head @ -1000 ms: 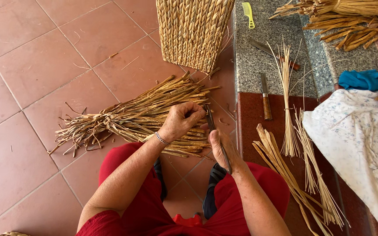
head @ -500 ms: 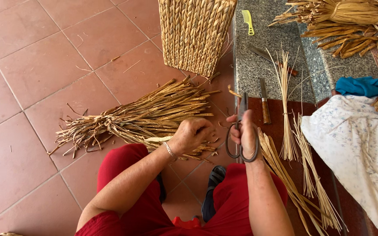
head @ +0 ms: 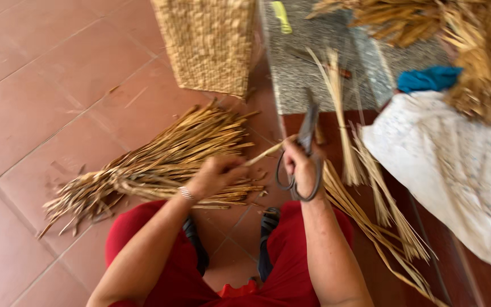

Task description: The person sits on a tiled floor and uses shears to trim and split dried plant stalks from a bundle. They repeatedly pick up stalks, cut them, and place the trimmed pieces aside, continuing the process throughout the clip.

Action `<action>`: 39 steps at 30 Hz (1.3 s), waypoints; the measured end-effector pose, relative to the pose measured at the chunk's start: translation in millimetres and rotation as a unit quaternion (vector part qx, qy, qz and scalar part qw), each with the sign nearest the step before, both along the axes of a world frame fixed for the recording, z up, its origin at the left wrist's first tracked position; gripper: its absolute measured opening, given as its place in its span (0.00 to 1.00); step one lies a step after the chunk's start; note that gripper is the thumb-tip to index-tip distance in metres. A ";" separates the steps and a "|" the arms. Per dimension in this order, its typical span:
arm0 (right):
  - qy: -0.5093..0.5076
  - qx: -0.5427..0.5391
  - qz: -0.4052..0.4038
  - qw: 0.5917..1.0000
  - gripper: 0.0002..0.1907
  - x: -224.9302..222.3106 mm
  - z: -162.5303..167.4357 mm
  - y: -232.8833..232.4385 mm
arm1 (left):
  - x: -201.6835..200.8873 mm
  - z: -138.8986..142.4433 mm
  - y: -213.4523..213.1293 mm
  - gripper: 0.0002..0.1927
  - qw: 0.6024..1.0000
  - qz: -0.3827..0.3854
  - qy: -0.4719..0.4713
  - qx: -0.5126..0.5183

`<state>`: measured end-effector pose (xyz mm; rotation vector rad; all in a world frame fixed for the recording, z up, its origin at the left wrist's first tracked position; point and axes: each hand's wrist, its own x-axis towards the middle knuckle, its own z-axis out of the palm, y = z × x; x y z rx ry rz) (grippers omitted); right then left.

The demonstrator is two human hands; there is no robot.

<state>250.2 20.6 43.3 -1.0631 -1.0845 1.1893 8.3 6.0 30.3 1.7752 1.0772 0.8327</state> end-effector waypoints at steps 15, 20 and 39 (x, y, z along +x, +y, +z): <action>-0.005 -0.036 -0.480 0.877 0.05 297.0 -97.8 -146.1 | -36.8 -135.7 113.3 0.18 0.947 -0.025 0.306 -0.098; -0.043 -0.055 -0.540 0.839 0.05 340.3 -131.8 -235.5 | 67.0 -130.5 121.3 0.14 0.910 -0.108 0.375 0.138; -0.053 -0.107 -0.657 0.745 0.02 375.2 -185.6 -327.0 | 190.4 -146.0 105.8 0.16 0.913 -0.033 0.347 0.214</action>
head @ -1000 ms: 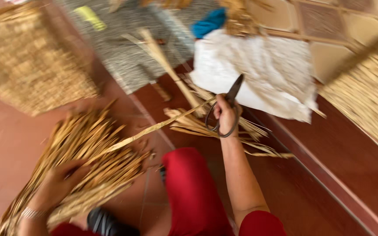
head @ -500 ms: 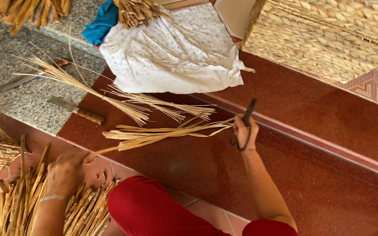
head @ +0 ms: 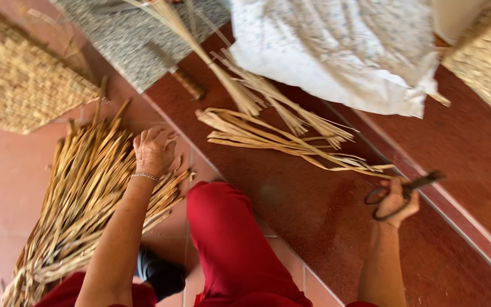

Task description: The person sits on a tiled floor and uses shears to trim and split dried plant stalks from a bundle. They repeatedly pick up stalks, cut them, and place the trimmed pieces aside, continuing the process throughout the clip.

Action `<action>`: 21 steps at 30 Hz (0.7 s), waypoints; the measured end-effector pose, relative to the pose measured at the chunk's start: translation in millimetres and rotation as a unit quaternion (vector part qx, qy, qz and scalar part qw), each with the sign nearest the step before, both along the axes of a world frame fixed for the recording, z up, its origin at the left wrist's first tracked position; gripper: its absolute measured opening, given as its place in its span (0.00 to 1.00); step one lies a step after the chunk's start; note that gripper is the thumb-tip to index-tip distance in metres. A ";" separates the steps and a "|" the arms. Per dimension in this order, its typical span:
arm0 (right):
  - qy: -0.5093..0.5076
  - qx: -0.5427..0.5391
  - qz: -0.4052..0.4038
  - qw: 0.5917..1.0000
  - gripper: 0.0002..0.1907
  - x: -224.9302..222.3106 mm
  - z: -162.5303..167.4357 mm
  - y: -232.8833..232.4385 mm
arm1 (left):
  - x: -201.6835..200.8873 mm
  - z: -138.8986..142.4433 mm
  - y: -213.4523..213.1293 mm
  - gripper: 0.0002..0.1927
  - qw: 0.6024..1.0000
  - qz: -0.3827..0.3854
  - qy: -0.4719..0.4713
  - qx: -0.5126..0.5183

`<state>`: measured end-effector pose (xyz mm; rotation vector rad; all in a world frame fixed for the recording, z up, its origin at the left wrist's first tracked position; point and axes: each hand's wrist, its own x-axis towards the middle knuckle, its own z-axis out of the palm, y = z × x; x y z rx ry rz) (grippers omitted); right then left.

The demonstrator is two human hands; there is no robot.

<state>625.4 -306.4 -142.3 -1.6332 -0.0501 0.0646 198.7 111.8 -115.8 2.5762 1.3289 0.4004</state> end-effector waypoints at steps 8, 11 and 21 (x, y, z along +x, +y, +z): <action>-0.307 -0.258 -0.022 0.916 0.09 18.2 -1.6 -8.8 | -156.9 -62.4 -16.6 0.11 0.950 0.254 -0.037 -0.179; -0.280 -0.281 -0.005 0.918 0.11 -1.6 16.8 6.5 | -189.1 -89.8 -30.2 0.11 0.925 0.304 -0.006 -0.226; -0.202 -0.137 0.336 0.910 0.33 -132.0 103.4 136.4 | -177.3 -128.0 -48.1 0.33 0.954 0.252 0.084 -0.141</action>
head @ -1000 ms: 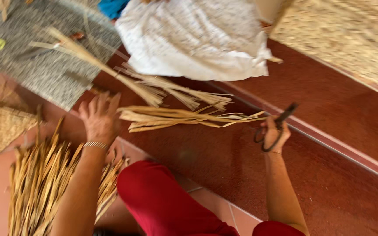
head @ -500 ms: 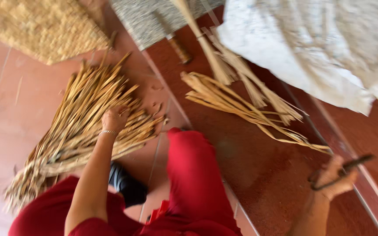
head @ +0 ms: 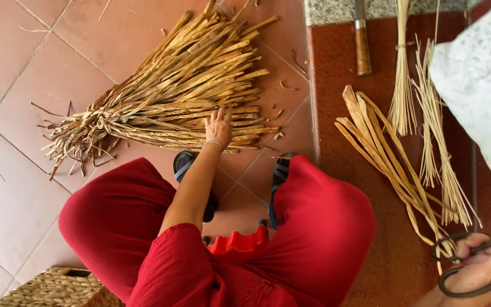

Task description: The person sits on a tiled floor and uses shears to trim and split dried plant stalks from a bundle. They repeatedly pick up stalks, cut them, and place the trimmed pieces aside, continuing the process throughout the clip.

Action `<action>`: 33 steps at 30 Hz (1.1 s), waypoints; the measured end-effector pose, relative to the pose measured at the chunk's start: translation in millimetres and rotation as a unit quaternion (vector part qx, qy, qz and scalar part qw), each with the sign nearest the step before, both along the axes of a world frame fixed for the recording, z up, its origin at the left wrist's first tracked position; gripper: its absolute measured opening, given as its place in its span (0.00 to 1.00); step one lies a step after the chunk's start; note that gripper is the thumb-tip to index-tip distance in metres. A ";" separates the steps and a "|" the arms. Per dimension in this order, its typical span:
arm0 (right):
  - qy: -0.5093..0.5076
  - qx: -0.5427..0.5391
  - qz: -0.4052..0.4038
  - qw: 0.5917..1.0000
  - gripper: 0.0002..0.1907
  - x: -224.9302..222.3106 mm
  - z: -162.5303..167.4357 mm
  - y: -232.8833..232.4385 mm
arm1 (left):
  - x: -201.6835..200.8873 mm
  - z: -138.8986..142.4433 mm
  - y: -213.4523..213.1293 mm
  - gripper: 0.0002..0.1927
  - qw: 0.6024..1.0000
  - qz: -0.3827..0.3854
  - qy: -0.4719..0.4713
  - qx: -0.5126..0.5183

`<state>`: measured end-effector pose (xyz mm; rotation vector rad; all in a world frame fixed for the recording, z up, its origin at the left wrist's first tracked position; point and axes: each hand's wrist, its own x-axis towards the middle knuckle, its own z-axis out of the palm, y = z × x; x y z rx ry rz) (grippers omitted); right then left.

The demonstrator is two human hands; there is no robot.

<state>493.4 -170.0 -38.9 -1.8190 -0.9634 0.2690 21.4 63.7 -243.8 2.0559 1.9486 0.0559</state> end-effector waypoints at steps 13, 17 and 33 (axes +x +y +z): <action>0.304 0.056 0.273 0.911 0.33 -104.2 53.6 124.1 | -2.5 -9.8 36.4 0.10 0.995 0.016 -0.091 -0.036; 0.401 0.047 0.327 0.854 0.27 -132.9 63.3 151.5 | 57.8 50.9 46.6 0.12 0.937 -0.039 -0.342 0.064; 0.214 -0.002 0.379 0.900 0.09 -207.8 110.2 176.7 | 67.9 269.6 -54.5 0.13 0.746 -0.154 -0.648 -0.008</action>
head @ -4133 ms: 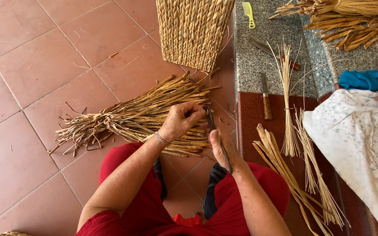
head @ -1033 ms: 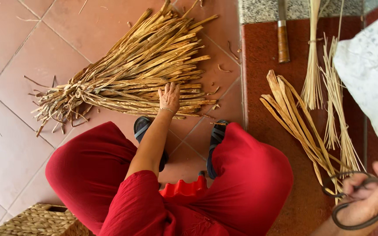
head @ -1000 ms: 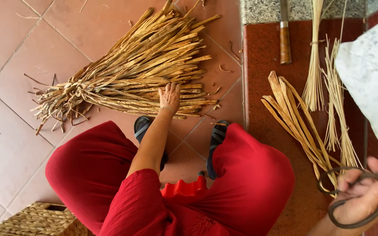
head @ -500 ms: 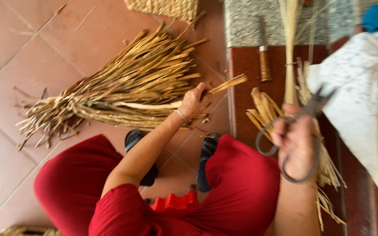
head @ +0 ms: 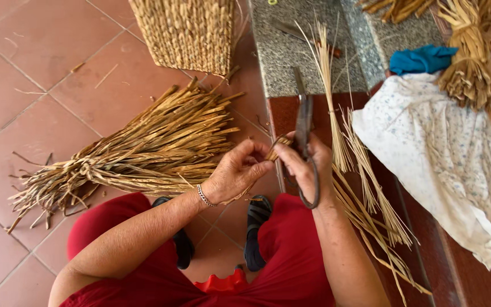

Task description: The person sits on a tiled floor and uses shears to trim and split dried plant stalks from a bundle. They repeatedly pick up stalks, cut them, and place the trimmed pieces aside, continuing the process throughout the clip.

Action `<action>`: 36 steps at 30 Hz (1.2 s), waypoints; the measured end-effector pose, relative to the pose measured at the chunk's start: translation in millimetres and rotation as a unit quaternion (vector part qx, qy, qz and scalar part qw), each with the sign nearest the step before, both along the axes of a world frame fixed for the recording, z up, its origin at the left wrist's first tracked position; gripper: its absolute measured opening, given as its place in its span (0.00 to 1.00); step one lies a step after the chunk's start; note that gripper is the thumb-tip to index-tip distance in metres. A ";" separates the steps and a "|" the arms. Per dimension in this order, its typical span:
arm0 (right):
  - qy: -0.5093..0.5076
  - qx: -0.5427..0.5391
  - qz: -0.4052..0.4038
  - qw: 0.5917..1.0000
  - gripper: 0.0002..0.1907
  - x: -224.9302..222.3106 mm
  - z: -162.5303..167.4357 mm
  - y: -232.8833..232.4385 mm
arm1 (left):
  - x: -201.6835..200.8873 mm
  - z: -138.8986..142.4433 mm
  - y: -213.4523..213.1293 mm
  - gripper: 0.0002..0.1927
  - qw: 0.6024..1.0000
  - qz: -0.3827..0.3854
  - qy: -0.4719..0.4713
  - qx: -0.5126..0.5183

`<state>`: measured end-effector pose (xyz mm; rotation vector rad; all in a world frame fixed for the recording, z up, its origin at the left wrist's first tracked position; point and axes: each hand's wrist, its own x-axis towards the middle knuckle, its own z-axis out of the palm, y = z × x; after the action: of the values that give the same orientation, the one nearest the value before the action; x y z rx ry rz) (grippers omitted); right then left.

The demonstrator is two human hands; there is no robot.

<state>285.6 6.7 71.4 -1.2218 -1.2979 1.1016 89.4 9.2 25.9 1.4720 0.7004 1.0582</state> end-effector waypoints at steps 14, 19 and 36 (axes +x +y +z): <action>-0.094 0.124 0.053 0.986 0.06 -57.4 -15.1 18.8 | -53.0 8.4 17.9 0.06 0.992 0.119 0.040 0.026; -0.057 0.097 0.038 0.993 0.06 -67.9 -22.3 22.3 | -51.6 -3.2 25.2 0.04 0.987 0.107 -0.063 -0.105; -0.279 0.114 0.134 0.944 0.38 -73.1 -38.0 17.5 | -80.8 4.1 46.2 0.07 0.966 0.110 -0.120 -0.199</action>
<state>212.4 24.2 33.4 -1.2491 -2.0130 0.7748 8.6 55.3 30.0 0.9189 0.8581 1.1620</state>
